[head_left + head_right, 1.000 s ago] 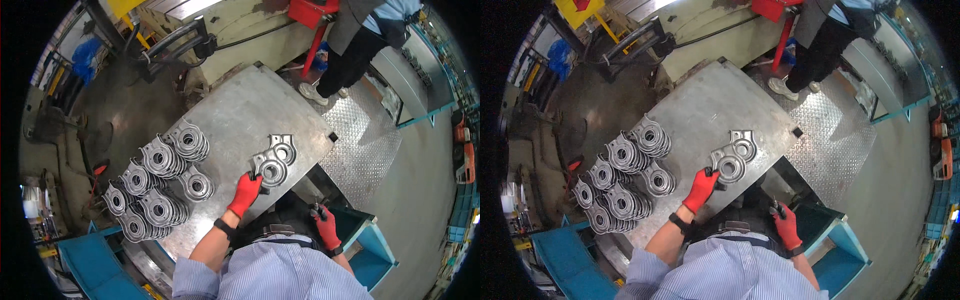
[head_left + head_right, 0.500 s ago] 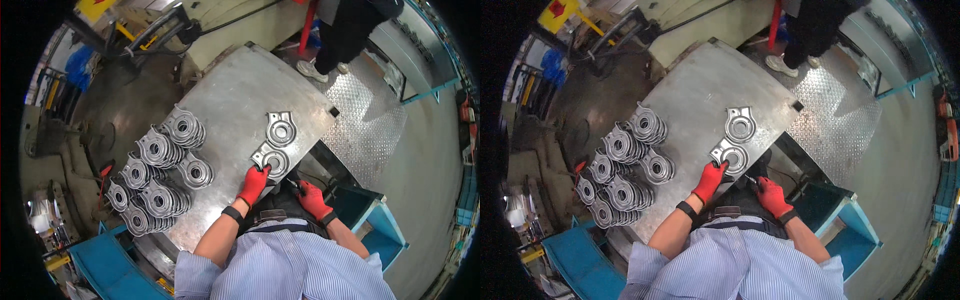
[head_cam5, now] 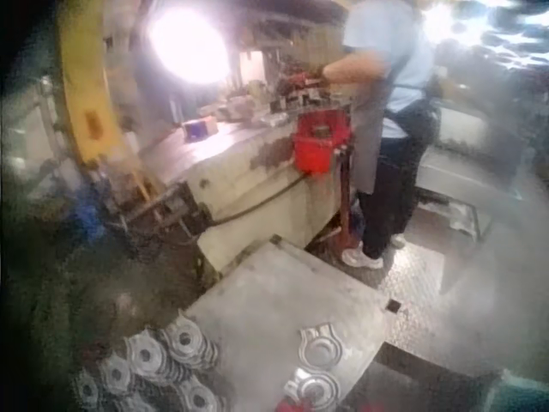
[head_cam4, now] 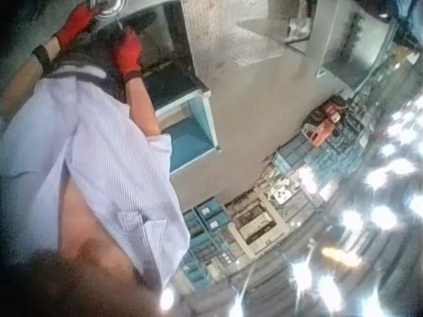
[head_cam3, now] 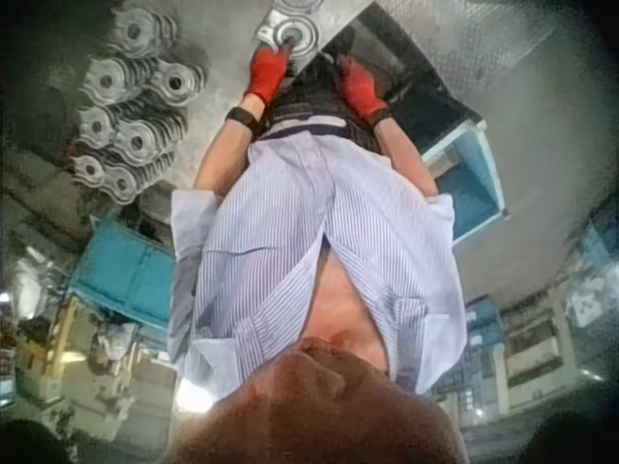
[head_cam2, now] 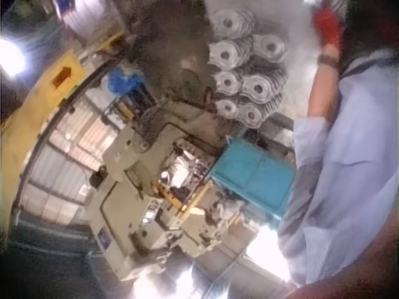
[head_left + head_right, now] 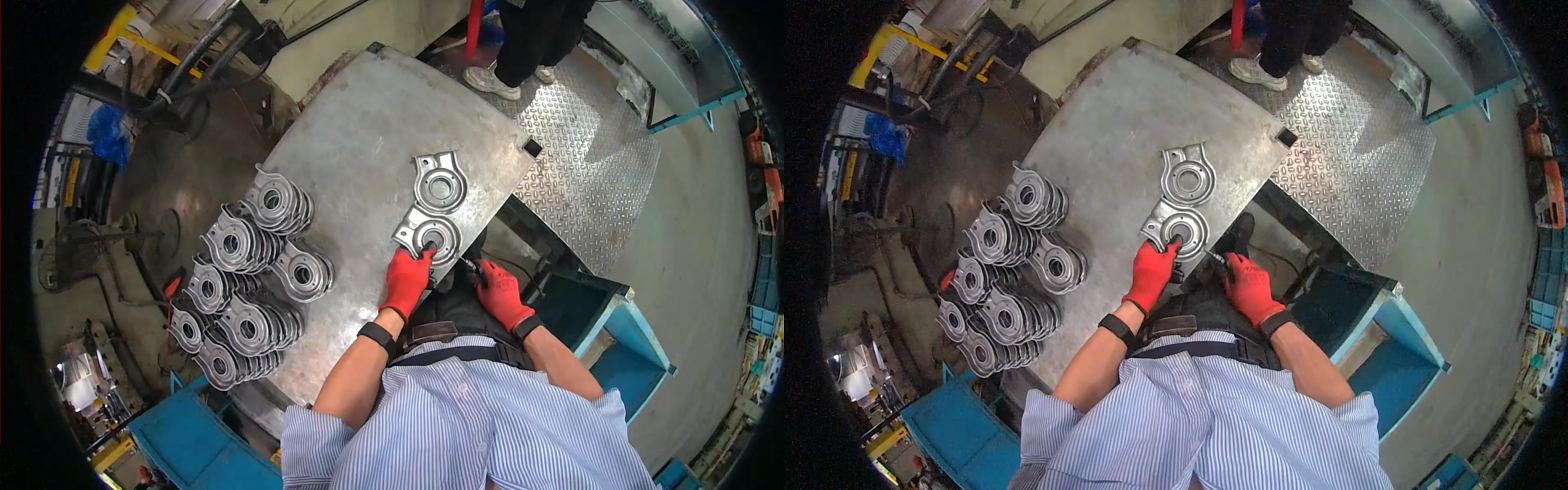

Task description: The recorder uses a marker to label or mark specific points on metal bearing housings on a worktable.

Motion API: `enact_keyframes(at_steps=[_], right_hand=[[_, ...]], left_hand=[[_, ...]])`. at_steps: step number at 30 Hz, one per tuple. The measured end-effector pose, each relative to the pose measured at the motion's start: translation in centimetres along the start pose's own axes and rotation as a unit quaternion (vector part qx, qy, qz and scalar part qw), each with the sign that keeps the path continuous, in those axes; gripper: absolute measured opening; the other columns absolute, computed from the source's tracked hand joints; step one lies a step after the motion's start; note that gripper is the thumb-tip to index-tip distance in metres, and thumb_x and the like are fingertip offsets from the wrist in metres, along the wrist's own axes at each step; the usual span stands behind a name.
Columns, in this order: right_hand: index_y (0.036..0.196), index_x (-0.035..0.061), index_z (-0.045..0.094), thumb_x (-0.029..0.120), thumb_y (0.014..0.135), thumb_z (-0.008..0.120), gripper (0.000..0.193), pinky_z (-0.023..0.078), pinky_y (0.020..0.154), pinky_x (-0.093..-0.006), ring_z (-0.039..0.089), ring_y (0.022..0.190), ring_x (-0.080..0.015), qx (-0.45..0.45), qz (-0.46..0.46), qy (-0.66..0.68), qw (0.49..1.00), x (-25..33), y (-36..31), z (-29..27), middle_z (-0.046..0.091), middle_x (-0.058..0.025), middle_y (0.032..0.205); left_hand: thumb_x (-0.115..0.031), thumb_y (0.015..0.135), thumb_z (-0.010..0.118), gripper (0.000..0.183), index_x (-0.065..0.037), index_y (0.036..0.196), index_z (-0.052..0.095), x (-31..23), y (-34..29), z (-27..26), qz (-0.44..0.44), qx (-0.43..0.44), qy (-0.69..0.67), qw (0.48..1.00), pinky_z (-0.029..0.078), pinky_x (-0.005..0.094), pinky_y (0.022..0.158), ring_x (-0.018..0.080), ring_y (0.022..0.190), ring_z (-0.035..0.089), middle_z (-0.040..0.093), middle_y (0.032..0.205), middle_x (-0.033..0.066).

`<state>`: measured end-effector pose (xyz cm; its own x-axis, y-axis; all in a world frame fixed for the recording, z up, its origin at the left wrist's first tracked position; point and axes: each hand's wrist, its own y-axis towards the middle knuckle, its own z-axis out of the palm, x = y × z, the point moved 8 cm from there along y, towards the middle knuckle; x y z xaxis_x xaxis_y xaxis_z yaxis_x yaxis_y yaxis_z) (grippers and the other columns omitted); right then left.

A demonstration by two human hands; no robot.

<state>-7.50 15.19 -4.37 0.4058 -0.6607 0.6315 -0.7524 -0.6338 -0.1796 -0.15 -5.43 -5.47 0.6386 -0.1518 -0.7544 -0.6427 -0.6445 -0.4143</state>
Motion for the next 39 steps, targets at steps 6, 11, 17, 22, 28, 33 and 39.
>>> enact_keyframes(at_steps=[6,11,17,22,28,33,39], right_hand=[[0.115,0.0073,0.054,0.016,0.076,0.064,0.041,0.047,0.080,-0.0432,0.058,0.096,-0.0359,0.013,-0.008,-0.018,1.000,-0.5,0.4,0.1,0.061,-0.0170,0.104],[0.115,0.0067,0.054,0.017,0.077,0.063,0.040,0.047,0.082,-0.0423,0.058,0.098,-0.0353,0.041,0.003,-0.031,0.999,-0.5,0.9,0.6,0.061,-0.0164,0.105],[0.115,0.0064,0.054,0.017,0.077,0.063,0.041,0.048,0.082,-0.0424,0.058,0.098,-0.0354,0.073,-0.002,-0.040,0.997,-0.7,0.9,1.2,0.061,-0.0164,0.107],[0.115,0.0066,0.055,0.017,0.076,0.063,0.041,0.048,0.082,-0.0422,0.059,0.098,-0.0350,0.063,0.011,-0.044,0.997,-0.8,1.0,1.2,0.062,-0.0165,0.106],[0.115,0.0080,0.055,0.017,0.076,0.062,0.041,0.048,0.080,-0.0427,0.059,0.097,-0.0351,0.053,0.004,-0.038,0.998,-0.6,0.8,1.1,0.062,-0.0156,0.106],[0.115,0.0079,0.054,0.017,0.076,0.063,0.041,0.048,0.080,-0.0425,0.059,0.096,-0.0352,0.057,-0.006,-0.034,0.998,-0.8,0.8,1.2,0.062,-0.0156,0.106],[0.115,0.0077,0.055,0.017,0.076,0.063,0.040,0.048,0.079,-0.0424,0.059,0.094,-0.0351,0.049,-0.012,-0.044,0.998,-0.4,0.7,0.9,0.062,-0.0155,0.104]], left_hand=[[-0.034,0.079,0.066,0.041,0.003,0.095,0.058,-0.7,0.6,0.0,-0.005,0.027,0.103,0.994,0.047,0.0484,0.076,0.0429,0.091,0.059,0.063,0.092,0.0264],[-0.033,0.079,0.066,0.039,0.003,0.095,0.058,-0.4,0.6,-0.1,0.006,0.023,0.104,0.994,0.047,0.0480,0.076,0.0425,0.092,0.059,0.062,0.093,0.0265],[-0.033,0.079,0.066,0.039,0.004,0.089,0.058,-0.6,0.5,-0.2,0.010,0.005,0.115,0.993,0.047,0.0487,0.075,0.0438,0.091,0.058,0.061,0.090,0.0281],[-0.034,0.078,0.066,0.040,0.004,0.089,0.059,-0.2,0.5,-0.2,-0.005,-0.002,0.147,0.989,0.047,0.0489,0.074,0.0438,0.090,0.059,0.062,0.089,0.0276],[-0.033,0.078,0.067,0.039,0.004,0.089,0.060,-0.2,0.9,-0.1,-0.016,0.010,0.129,0.991,0.048,0.0476,0.075,0.0434,0.091,0.059,0.062,0.091,0.0273],[-0.035,0.078,0.067,0.041,0.004,0.089,0.060,-0.6,0.6,-0.3,-0.032,0.011,0.139,0.990,0.048,0.0470,0.076,0.0429,0.091,0.060,0.062,0.090,0.0276],[-0.035,0.078,0.066,0.041,0.004,0.091,0.060,-0.9,0.3,-0.5,-0.025,0.017,0.138,0.990,0.048,0.0474,0.076,0.0425,0.091,0.060,0.063,0.091,0.0271]])
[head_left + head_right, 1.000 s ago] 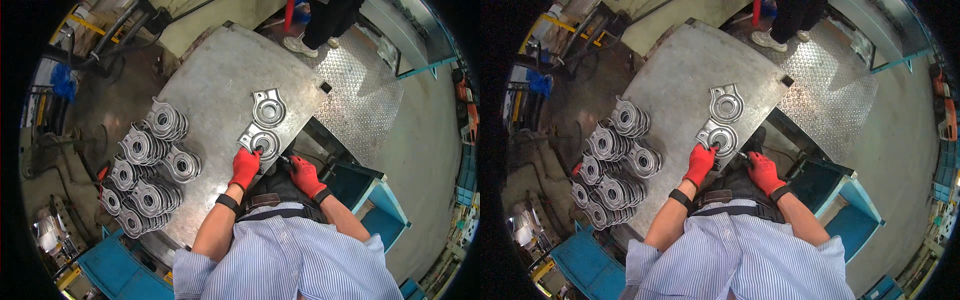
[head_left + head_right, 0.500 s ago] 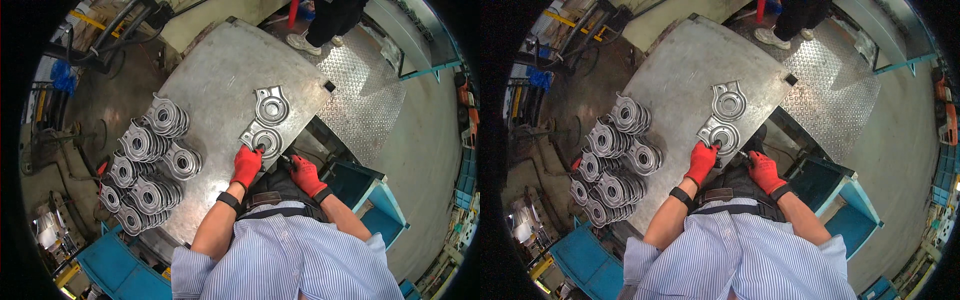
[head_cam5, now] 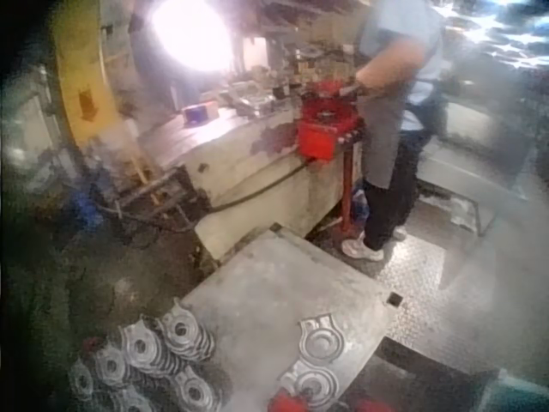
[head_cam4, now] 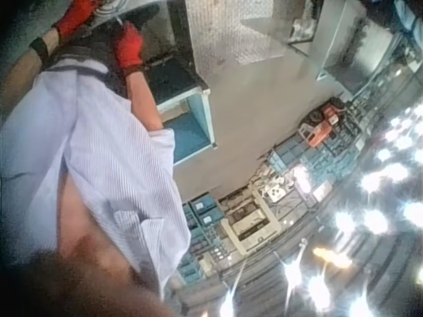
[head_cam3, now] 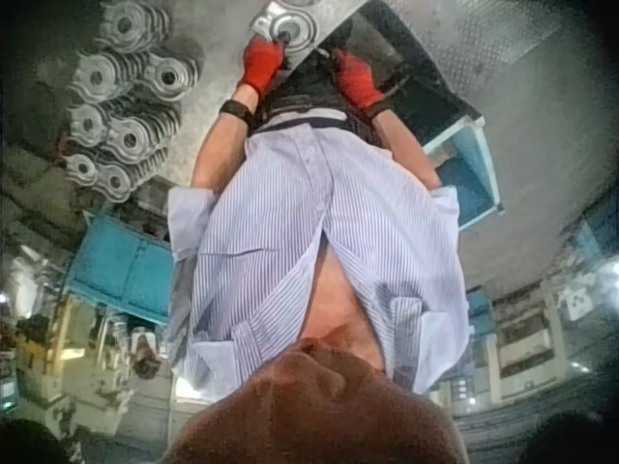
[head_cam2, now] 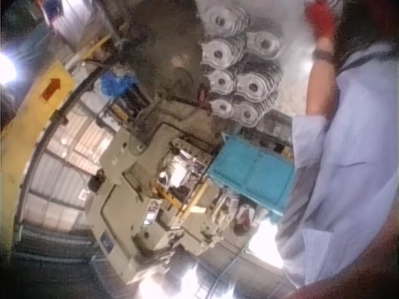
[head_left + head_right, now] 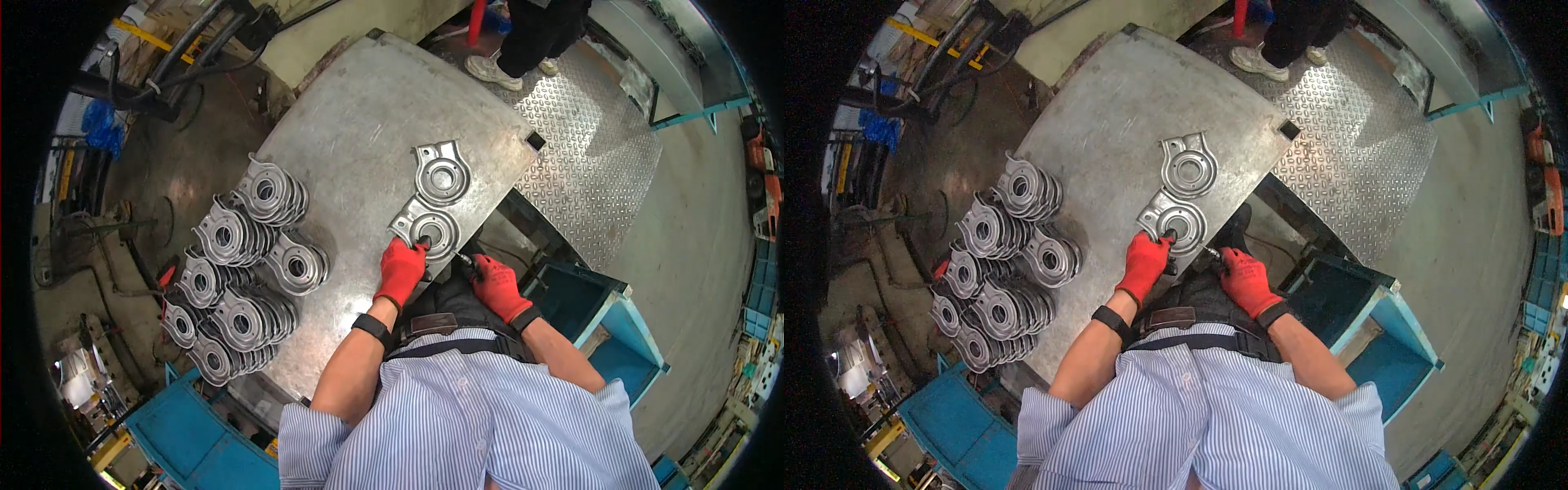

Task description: The recorder uses a marker to label or mark specific points on metal bearing housings on a worktable.

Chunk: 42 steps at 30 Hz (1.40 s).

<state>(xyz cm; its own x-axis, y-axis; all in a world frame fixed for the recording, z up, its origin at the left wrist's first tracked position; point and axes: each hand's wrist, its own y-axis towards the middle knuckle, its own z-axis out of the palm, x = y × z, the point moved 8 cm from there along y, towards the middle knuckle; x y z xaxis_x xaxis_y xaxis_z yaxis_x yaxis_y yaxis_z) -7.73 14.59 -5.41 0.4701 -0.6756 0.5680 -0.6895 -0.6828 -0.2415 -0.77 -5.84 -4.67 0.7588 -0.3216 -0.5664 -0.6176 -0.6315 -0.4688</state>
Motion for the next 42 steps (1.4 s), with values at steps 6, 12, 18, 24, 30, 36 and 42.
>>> enact_keyframes(at_steps=[6,12,18,24,30,36,42], right_hand=[[0.109,0.0080,0.054,0.017,0.075,0.064,0.037,0.049,0.078,-0.0434,0.059,0.094,-0.0338,0.002,0.001,0.007,1.000,-0.1,0.0,0.4,0.061,-0.0143,0.100],[0.108,0.0078,0.055,0.019,0.076,0.064,0.035,0.048,0.078,-0.0430,0.059,0.093,-0.0339,-0.028,-0.010,0.014,0.999,-0.7,-0.1,0.4,0.061,-0.0141,0.099],[0.107,0.0077,0.055,0.018,0.076,0.063,0.033,0.048,0.076,-0.0431,0.059,0.091,-0.0340,-0.019,-0.014,0.015,1.000,-0.1,0.1,0.1,0.061,-0.0149,0.096],[0.107,0.0082,0.054,0.021,0.076,0.064,0.035,0.047,0.076,-0.0433,0.059,0.090,-0.0339,-0.028,-0.026,0.005,0.999,0.1,-0.1,0.1,0.060,-0.0147,0.096],[0.106,0.0077,0.054,0.020,0.075,0.063,0.035,0.047,0.076,-0.0434,0.059,0.090,-0.0337,-0.014,-0.030,0.006,0.999,-0.1,-0.2,0.2,0.059,-0.0147,0.094],[0.110,0.0071,0.055,0.017,0.073,0.064,0.039,0.049,0.077,-0.0425,0.059,0.091,-0.0351,-0.010,-0.037,0.002,0.999,0.6,-0.1,-0.4,0.061,-0.0162,0.097],[0.112,0.0068,0.057,0.014,0.075,0.066,0.039,0.049,0.080,-0.0408,0.060,0.095,-0.0351,-0.088,-0.048,0.088,0.991,0.9,-0.2,-1.9,0.063,-0.0165,0.101]], left_hand=[[-0.034,0.078,0.065,0.040,0.004,0.091,0.059,0.9,0.7,0.5,-0.005,0.007,0.005,1.000,0.048,0.0478,0.076,0.0426,0.090,0.060,0.063,0.090,0.0267],[-0.034,0.078,0.066,0.041,0.004,0.091,0.059,-0.4,0.0,-0.2,-0.005,0.016,0.011,1.000,0.047,0.0478,0.077,0.0431,0.091,0.059,0.063,0.090,0.0270],[-0.036,0.077,0.067,0.043,0.005,0.089,0.060,0.5,0.4,-0.2,-0.031,0.019,0.012,0.999,0.047,0.0479,0.078,0.0434,0.093,0.058,0.062,0.091,0.0275],[-0.036,0.077,0.067,0.044,0.005,0.088,0.061,0.4,0.5,-0.2,-0.013,0.021,0.019,1.000,0.047,0.0477,0.078,0.0440,0.093,0.058,0.062,0.093,0.0283],[-0.036,0.077,0.067,0.043,0.006,0.084,0.061,-0.3,0.4,-0.3,0.000,0.037,-0.002,0.999,0.047,0.0462,0.074,0.0433,0.089,0.060,0.062,0.087,0.0282],[-0.035,0.078,0.067,0.040,0.004,0.087,0.062,0.4,0.6,-0.2,-0.011,0.039,0.012,0.999,0.048,0.0459,0.074,0.0426,0.090,0.059,0.063,0.089,0.0266],[-0.033,0.081,0.064,0.037,0.002,0.089,0.058,1.7,-0.4,-2.4,0.071,0.019,-0.073,0.995,0.046,0.0482,0.077,0.0416,0.091,0.059,0.062,0.090,0.0251]])
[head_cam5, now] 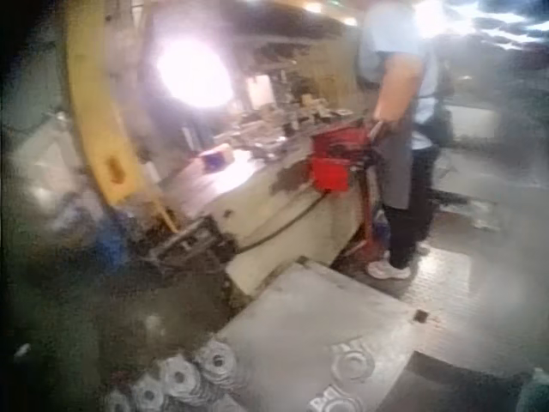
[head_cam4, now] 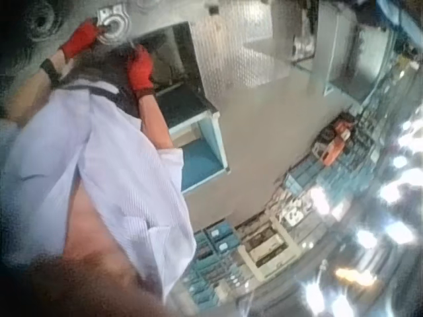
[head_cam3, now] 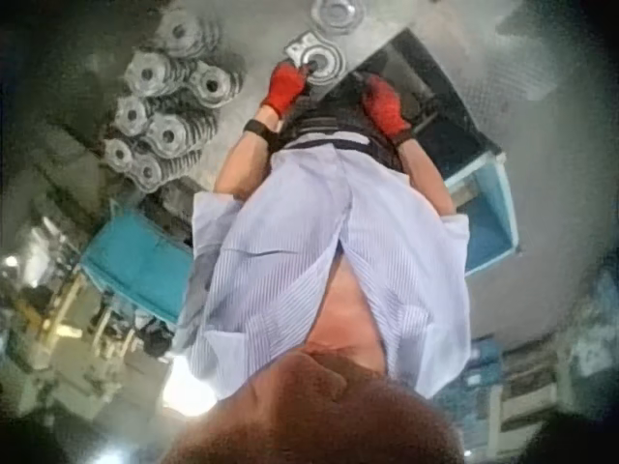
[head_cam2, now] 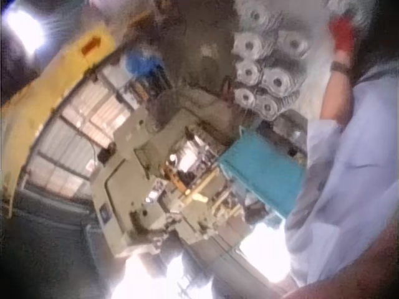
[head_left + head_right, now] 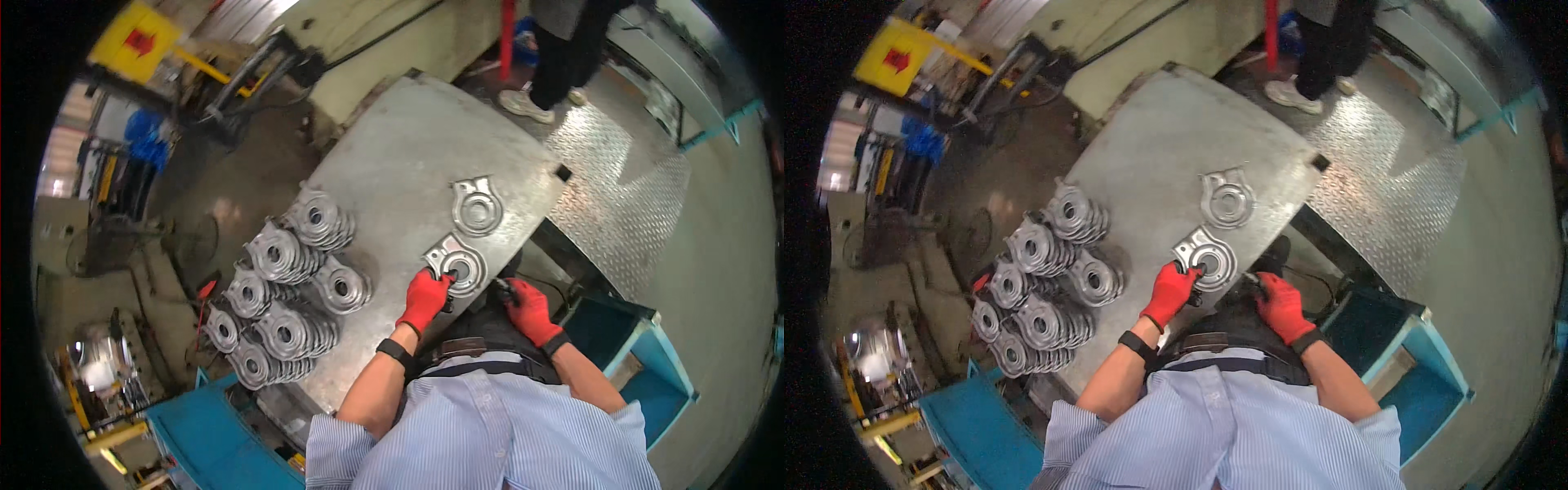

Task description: The recorder uses a marker to label or mark specific points on metal bearing housings on a worktable.

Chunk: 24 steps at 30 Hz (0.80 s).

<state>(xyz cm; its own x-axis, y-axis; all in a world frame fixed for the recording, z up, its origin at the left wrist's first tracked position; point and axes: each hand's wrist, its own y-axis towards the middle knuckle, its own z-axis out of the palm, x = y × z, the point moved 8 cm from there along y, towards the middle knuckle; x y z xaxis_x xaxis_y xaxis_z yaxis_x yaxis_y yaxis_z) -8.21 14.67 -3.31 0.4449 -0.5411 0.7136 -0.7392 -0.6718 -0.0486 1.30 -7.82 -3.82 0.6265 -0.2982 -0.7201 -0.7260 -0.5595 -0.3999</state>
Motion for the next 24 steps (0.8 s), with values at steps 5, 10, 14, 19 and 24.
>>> enact_keyframes(at_steps=[5,10,14,19,24], right_hand=[[0.111,0.0072,0.058,0.013,0.076,0.066,0.036,0.048,0.078,-0.0409,0.060,0.094,-0.0354,0.010,0.029,0.018,0.999,-0.1,0.4,-0.8,0.063,-0.0164,0.101],[0.109,0.0061,0.059,0.013,0.075,0.068,0.036,0.048,0.077,-0.0411,0.061,0.092,-0.0367,0.024,0.021,0.008,0.999,0.4,0.9,-0.1,0.063,-0.0182,0.100],[0.109,0.0059,0.058,0.014,0.076,0.067,0.035,0.048,0.075,-0.0415,0.061,0.091,-0.0368,0.041,0.016,-0.023,0.999,0.6,1.3,0.1,0.063,-0.0180,0.098],[0.108,0.0054,0.058,0.013,0.076,0.066,0.033,0.048,0.076,-0.0420,0.061,0.091,-0.0371,0.042,0.006,-0.017,0.999,0.6,1.7,0.4,0.063,-0.0181,0.098],[0.108,0.0057,0.058,0.009,0.075,0.065,0.033,0.048,0.077,-0.0421,0.060,0.092,-0.0372,0.039,-0.008,-0.026,0.999,-0.5,1.3,0.6,0.063,-0.0187,0.098]], left_hand=[[-0.031,0.083,0.060,0.036,0.001,0.097,0.055,-1.4,-5.5,-7.9,-0.083,-0.071,0.052,0.993,0.048,0.0459,0.070,0.0377,0.080,0.063,0.063,0.076,0.0216],[-0.034,0.082,0.061,0.052,0.003,0.118,0.053,3.7,-9.6,-15.7,-0.066,-0.284,0.228,0.929,0.049,0.0428,0.072,0.0367,0.083,0.064,0.065,0.086,0.0234],[-0.030,0.083,0.059,0.047,0.003,0.116,0.053,5.6,-9.5,-19.6,-0.052,-0.329,0.245,0.911,0.049,0.0445,0.070,0.0383,0.082,0.062,0.064,0.088,0.0250],[-0.025,0.085,0.057,0.044,0.005,0.116,0.048,7.9,-8.5,-19.3,-0.104,-0.285,0.292,0.907,0.048,0.0461,0.067,0.0395,0.077,0.062,0.064,0.082,0.0226],[-0.023,0.085,0.056,0.043,0.005,0.117,0.050,10.0,-8.1,-18.3,-0.096,-0.357,0.258,0.893,0.048,0.0455,0.070,0.0392,0.080,0.062,0.064,0.086,0.0231]])
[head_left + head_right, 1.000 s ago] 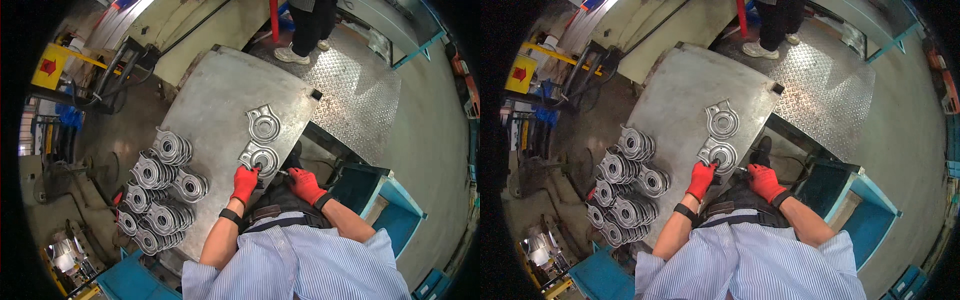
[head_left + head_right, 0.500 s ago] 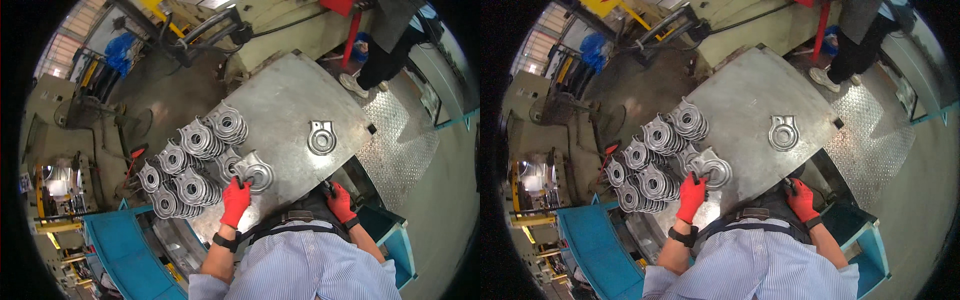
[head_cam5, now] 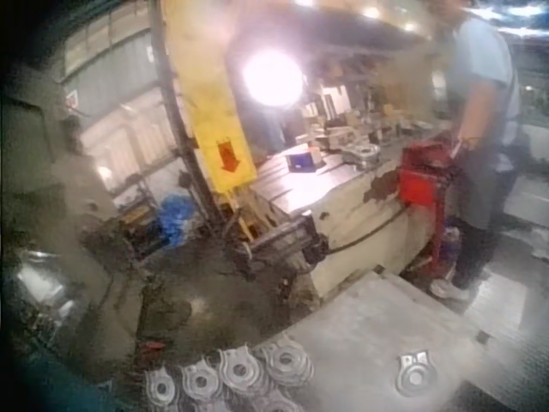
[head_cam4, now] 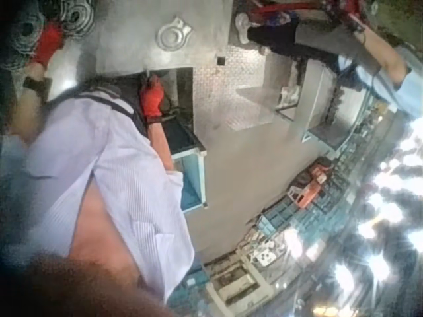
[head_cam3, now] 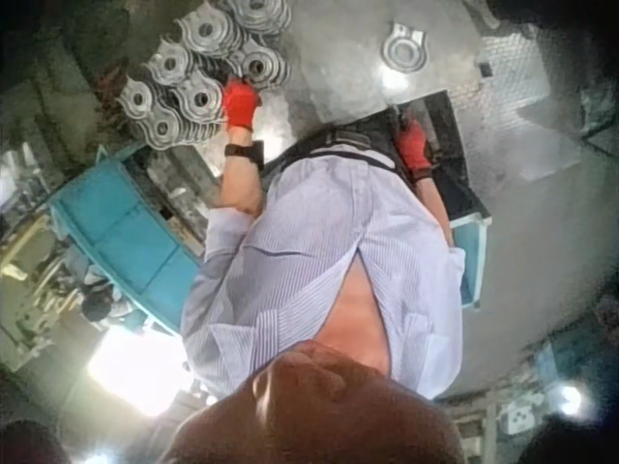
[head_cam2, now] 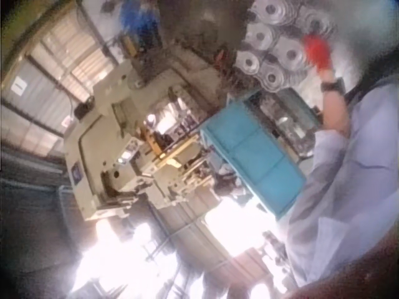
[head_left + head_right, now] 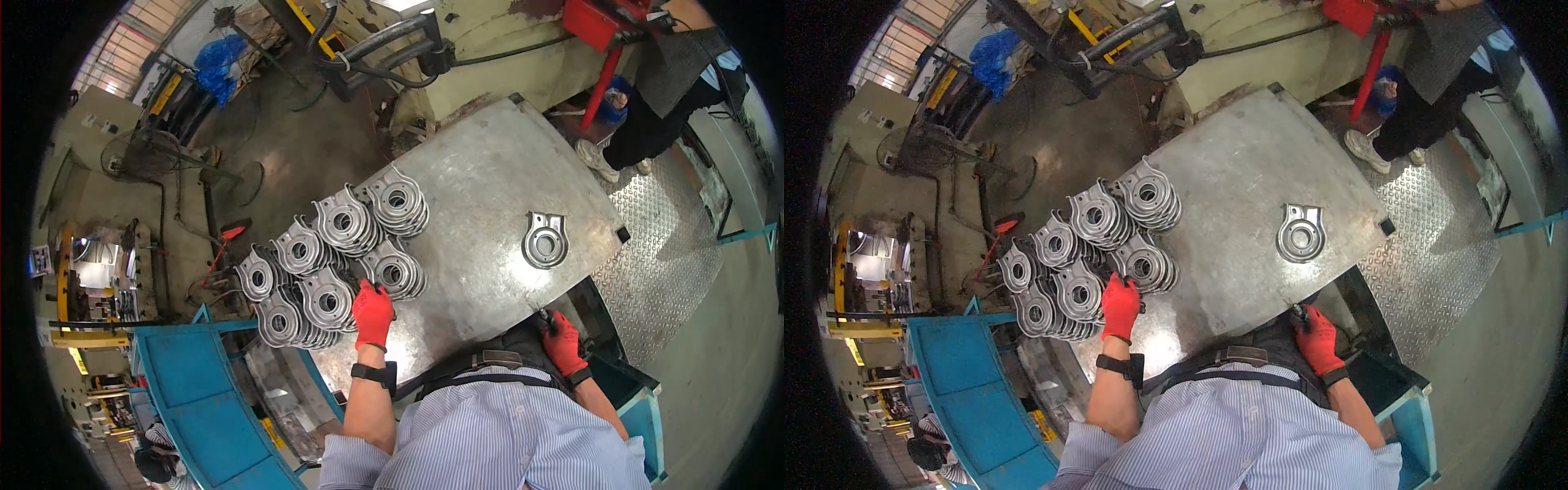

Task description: The recorder uses a marker to label or mark specific points on metal bearing housings on a worktable.

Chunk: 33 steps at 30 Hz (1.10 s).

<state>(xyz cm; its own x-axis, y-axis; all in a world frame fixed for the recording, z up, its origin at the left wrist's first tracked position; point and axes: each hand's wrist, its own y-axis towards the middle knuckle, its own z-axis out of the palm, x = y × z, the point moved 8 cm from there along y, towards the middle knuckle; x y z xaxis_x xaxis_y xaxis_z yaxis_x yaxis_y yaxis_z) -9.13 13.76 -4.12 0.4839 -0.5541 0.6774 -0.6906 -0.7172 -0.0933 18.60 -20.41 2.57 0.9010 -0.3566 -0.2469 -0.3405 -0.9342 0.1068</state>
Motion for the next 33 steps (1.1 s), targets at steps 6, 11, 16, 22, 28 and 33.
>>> enact_keyframes(at_steps=[6,11,16,22,28,33], right_hand=[[0.110,0.0062,0.057,0.008,0.073,0.065,0.038,0.048,0.078,-0.0416,0.060,0.093,-0.0368,-0.008,0.004,0.000,1.000,0.4,-0.4,-0.5,0.063,-0.0181,0.100],[0.111,0.0078,0.057,0.010,0.073,0.066,0.039,0.049,0.079,-0.0407,0.060,0.094,-0.0354,0.011,0.011,0.014,1.000,0.9,-0.4,-0.7,0.063,-0.0162,0.102],[0.108,0.0080,0.060,0.008,0.072,0.067,0.036,0.049,0.078,-0.0405,0.061,0.093,-0.0353,-0.015,0.030,0.048,0.998,0.3,-0.4,-1.0,0.064,-0.0170,0.100],[0.108,0.0078,0.058,0.012,0.074,0.067,0.036,0.049,0.077,-0.0411,0.060,0.092,-0.0356,-0.048,0.067,0.068,0.994,-0.8,-1.3,-1.9,0.063,-0.0162,0.100],[0.108,0.0072,0.059,0.009,0.073,0.065,0.036,0.049,0.077,-0.0411,0.061,0.092,-0.0360,-0.069,0.114,0.088,0.987,-2.6,-2.1,-3.4,0.063,-0.0168,0.098],[0.109,0.0070,0.059,0.010,0.074,0.065,0.036,0.049,0.077,-0.0409,0.061,0.092,-0.0362,-0.092,0.140,0.099,0.981,-3.8,-3.1,-3.7,0.063,-0.0171,0.099]], left_hand=[[-0.021,0.085,0.056,0.041,0.002,0.118,0.053,0.5,-0.7,-0.1,-0.070,-0.005,-0.058,0.996,0.045,0.0443,0.082,0.0384,0.094,0.059,0.063,0.099,0.0231],[-0.014,0.083,0.055,0.040,0.001,0.120,0.053,0.8,0.1,-0.2,-0.033,-0.023,-0.042,0.998,0.046,0.0439,0.082,0.0388,0.094,0.059,0.063,0.101,0.0232],[-0.016,0.085,0.055,0.040,0.001,0.121,0.052,-0.5,0.0,-0.9,0.023,-0.013,-0.027,0.999,0.047,0.0444,0.079,0.0393,0.092,0.060,0.062,0.102,0.0252],[-0.022,0.084,0.062,0.038,0.000,0.115,0.055,-8.3,-1.5,-6.6,0.005,0.033,-0.077,0.997,0.050,0.0420,0.065,0.0371,0.073,0.063,0.066,0.086,0.0207],[-0.031,0.081,0.067,0.049,-0.001,0.116,0.054,-25.5,-2.2,2.7,0.175,0.253,-0.240,0.921,0.050,0.0405,0.076,0.0357,0.089,0.062,0.064,0.098,0.0199],[-0.041,0.072,0.073,0.070,0.006,0.117,0.049,-31.6,-0.3,10.5,0.182,0.228,-0.100,0.951,0.046,0.0407,0.086,0.0400,0.103,0.056,0.057,0.112,0.0282]])
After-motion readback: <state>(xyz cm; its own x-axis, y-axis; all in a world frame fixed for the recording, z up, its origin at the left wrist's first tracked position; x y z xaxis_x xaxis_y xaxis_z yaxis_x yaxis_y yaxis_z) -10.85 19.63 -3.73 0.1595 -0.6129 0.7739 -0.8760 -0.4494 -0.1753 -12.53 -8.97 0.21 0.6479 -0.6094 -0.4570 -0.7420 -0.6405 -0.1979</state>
